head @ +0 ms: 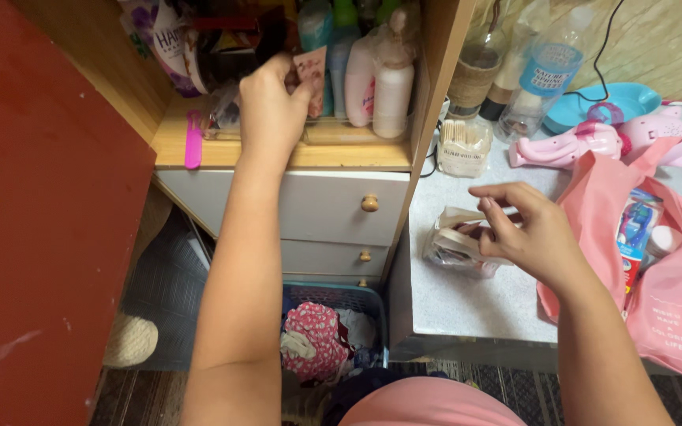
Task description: The person packs various toiletries and personal care items from a bathroom cabinet into a pink tote bag. They handle items such as bottles, tubes, a hairdryer, and a toothbrush, placing them into the bag before zipping it closed.
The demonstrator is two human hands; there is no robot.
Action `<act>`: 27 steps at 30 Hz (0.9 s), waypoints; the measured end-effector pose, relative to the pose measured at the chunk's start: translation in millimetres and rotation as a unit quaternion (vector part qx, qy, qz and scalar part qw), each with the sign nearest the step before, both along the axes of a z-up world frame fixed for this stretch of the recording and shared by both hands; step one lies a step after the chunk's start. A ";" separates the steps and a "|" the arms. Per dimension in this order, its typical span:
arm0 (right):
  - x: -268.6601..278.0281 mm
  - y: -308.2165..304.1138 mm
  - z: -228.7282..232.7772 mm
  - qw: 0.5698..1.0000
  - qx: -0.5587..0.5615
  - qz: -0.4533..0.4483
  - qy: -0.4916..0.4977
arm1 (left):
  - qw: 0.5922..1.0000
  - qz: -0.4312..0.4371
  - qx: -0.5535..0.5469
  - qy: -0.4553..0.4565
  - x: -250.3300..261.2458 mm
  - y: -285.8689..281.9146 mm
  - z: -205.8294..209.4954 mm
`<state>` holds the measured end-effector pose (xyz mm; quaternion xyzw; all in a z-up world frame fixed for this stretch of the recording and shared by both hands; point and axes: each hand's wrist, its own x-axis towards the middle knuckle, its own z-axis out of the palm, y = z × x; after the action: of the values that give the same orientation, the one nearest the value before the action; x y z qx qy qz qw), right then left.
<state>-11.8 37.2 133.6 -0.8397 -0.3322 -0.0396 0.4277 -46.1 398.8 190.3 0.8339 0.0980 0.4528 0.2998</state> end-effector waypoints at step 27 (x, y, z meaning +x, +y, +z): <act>18.6 11.3 1.7 0.918 -0.336 0.057 -0.202 | 0.970 -0.195 -0.143 0.026 -49.2 -179.8 -80.9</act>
<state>6.9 48.6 135.3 -0.8878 -0.4526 -0.0699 0.0457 -95.3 219.0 109.4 0.7968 0.0050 0.3449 0.4962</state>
